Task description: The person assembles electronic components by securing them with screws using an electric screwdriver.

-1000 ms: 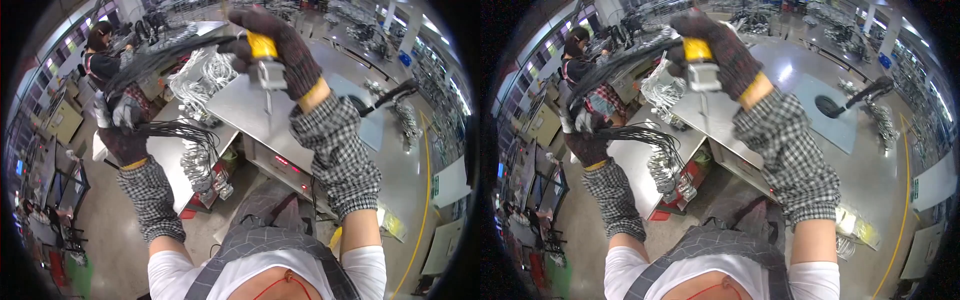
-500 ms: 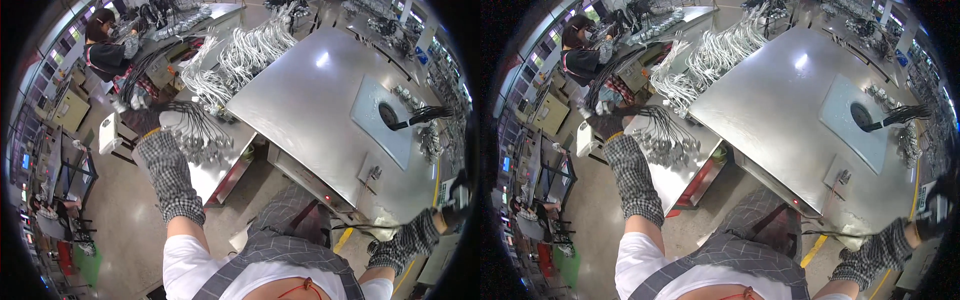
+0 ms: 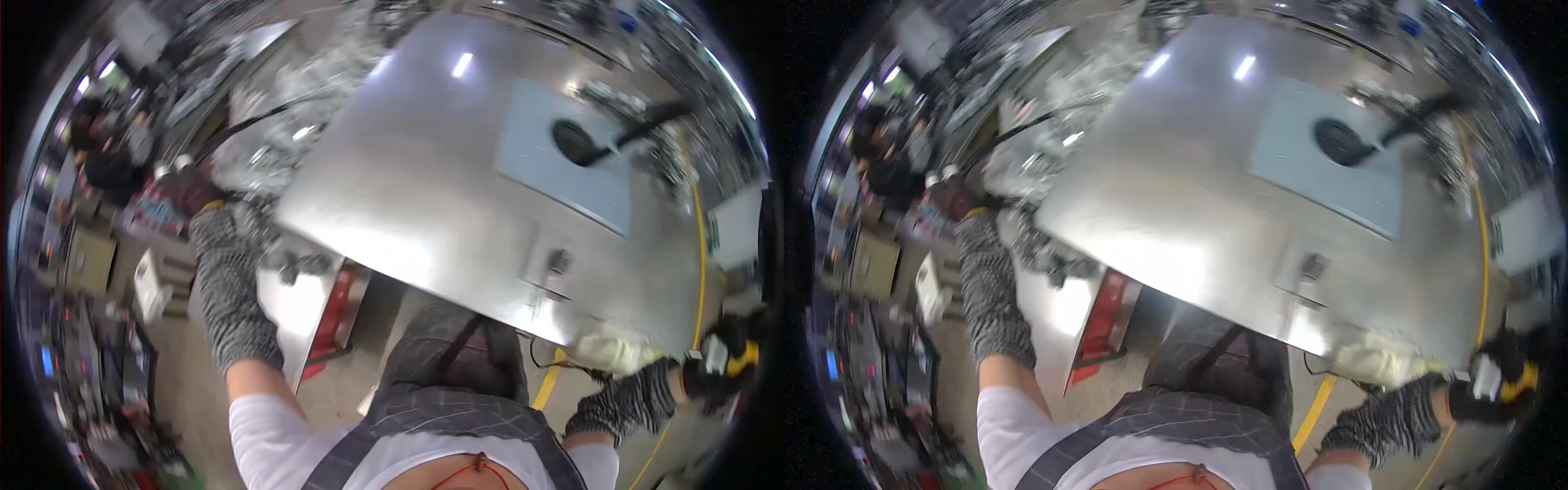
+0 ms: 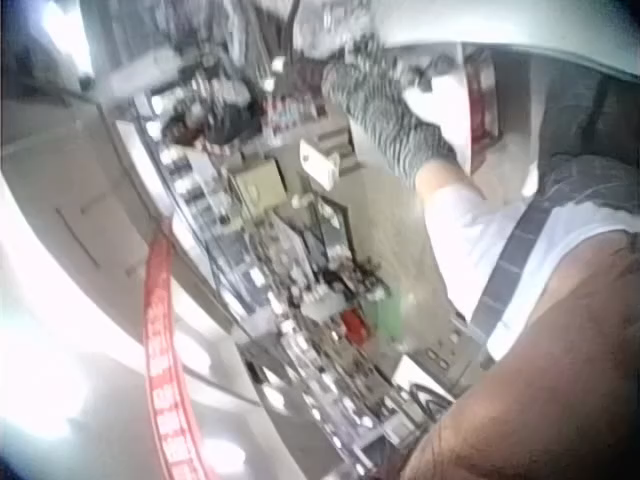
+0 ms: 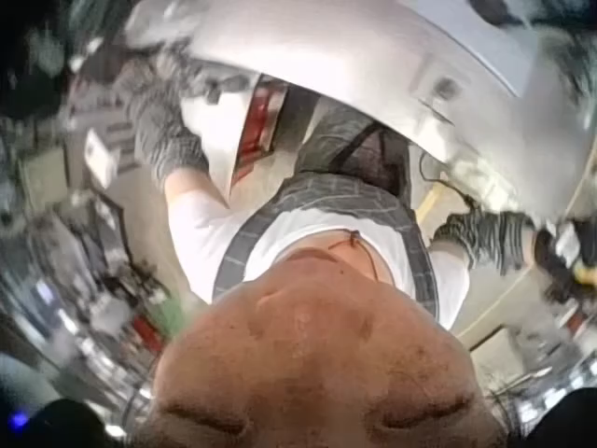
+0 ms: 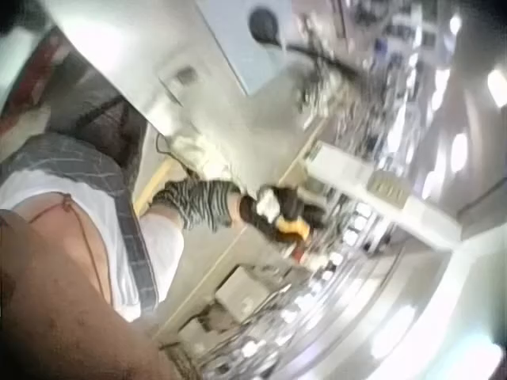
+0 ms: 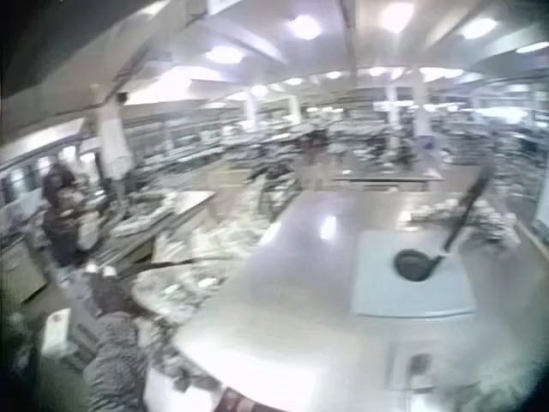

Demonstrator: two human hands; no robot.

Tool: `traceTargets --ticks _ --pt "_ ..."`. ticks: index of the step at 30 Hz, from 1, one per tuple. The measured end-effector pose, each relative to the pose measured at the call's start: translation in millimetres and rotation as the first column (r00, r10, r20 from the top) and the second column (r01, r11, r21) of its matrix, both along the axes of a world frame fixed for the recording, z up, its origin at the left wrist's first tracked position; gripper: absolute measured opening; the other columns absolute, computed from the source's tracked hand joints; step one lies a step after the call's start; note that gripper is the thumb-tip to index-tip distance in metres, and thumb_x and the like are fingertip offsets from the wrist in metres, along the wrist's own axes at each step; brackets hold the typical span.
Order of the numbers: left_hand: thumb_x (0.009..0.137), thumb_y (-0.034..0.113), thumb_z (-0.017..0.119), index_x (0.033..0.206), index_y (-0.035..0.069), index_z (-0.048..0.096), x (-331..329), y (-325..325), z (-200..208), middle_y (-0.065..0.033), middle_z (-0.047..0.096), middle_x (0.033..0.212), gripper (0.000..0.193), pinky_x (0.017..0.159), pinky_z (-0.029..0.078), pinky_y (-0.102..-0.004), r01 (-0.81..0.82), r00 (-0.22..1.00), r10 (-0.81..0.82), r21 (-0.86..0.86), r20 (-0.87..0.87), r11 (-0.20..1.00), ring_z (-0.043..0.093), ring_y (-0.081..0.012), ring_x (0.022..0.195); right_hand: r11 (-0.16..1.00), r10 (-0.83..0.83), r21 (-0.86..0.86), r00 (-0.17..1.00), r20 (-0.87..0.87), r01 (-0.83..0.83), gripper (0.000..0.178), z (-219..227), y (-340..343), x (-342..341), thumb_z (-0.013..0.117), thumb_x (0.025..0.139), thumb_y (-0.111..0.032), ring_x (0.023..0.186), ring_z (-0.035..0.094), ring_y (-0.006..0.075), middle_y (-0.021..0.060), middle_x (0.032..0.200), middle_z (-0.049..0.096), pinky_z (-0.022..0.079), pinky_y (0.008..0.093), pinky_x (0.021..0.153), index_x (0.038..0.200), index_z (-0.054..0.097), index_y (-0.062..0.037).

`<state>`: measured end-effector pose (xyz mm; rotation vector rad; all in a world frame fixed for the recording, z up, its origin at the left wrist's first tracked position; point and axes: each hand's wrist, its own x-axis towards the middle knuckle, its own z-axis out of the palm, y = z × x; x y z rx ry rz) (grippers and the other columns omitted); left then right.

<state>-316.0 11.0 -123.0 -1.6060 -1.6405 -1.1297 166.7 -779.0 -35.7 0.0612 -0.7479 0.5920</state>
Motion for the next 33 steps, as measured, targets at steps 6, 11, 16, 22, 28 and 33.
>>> traceTargets --ticks 6,11,16,22,28,33 --pt "0.096 0.021 0.059 0.138 0.008 0.055 271.4 -129.8 133.9 -0.0142 0.059 0.133 0.044 0.102 0.044 -0.0347 0.99 -0.052 -0.995 0.132 0.091 -0.039 0.058 -0.0229 0.119 0.862 -0.438 -0.117 0.84 0.321 0.494 0.061 -18.5 140.0 14.3 0.063 0.092 -0.021 0.07 0.043 0.0088 0.0154 0.124 0.058 0.041 0.0247 0.067 0.146 0.04 -0.0067" --pt "0.092 0.032 0.061 0.122 0.006 0.061 499.1 -274.0 210.9 -0.0163 0.066 0.113 0.04 0.082 0.055 -0.0385 0.961 -0.277 -0.882 -0.094 -0.382 -0.261 0.066 -0.0275 0.098 0.824 -0.485 -0.218 0.85 0.207 0.523 0.065 -42.8 160.0 22.1 0.063 0.091 -0.025 0.056 0.046 0.0075 0.0088 0.096 0.057 0.043 0.0267 0.052 0.148 0.036 -0.0077" --pt "0.089 0.043 0.06 0.132 0.006 0.057 627.7 -376.2 232.8 -0.0242 0.06 0.128 0.057 0.103 0.043 -0.0456 0.801 -0.4 -0.836 -0.586 -0.375 -0.12 0.058 -0.0345 0.12 0.931 -0.265 -0.202 0.945 0.194 0.303 0.06 -62.3 167.1 28.6 0.063 0.091 -0.022 0.042 0.049 0.0161 0.0144 0.067 0.053 0.049 0.0303 0.041 0.144 0.037 -0.0097" --pt "0.09 0.033 0.059 0.122 0.005 0.064 712.1 -390.9 204.6 -0.0208 0.066 0.116 0.043 0.094 0.049 -0.0423 0.636 -0.207 -0.81 -0.705 -0.549 0.315 0.063 -0.0351 0.11 0.972 -0.16 -0.169 0.987 0.034 0.163 0.075 -89.2 164.1 32.7 0.069 0.082 -0.008 0.073 0.07 0.0286 0.0327 0.117 0.061 0.06 0.0479 0.065 0.146 0.031 -0.0037" --pt "0.09 0.023 0.057 0.112 0.008 0.068 737.2 -200.8 196.5 -0.0206 0.068 0.103 0.029 0.079 0.056 -0.0399 0.764 0.121 -0.71 -0.391 -0.693 0.513 0.068 -0.0341 0.091 0.969 -0.132 -0.217 0.99 -0.045 0.12 0.075 -93.4 167.0 32.8 0.073 0.082 -0.014 0.071 0.07 0.0272 0.0309 0.113 0.063 0.06 0.0487 0.065 0.145 0.033 -0.0028" --pt "0.091 0.033 0.055 0.106 0.008 0.069 716.0 -244.9 186.3 -0.0155 0.067 0.096 0.032 0.073 0.054 -0.0373 0.715 0.114 -0.888 -0.584 -0.446 0.385 0.065 -0.0267 0.082 0.947 -0.159 -0.288 0.987 -0.027 0.145 0.073 -104.1 158.0 37.6 0.071 0.085 -0.012 0.071 0.071 0.0288 0.0299 0.113 0.064 0.061 0.0476 0.066 0.146 0.032 -0.003"
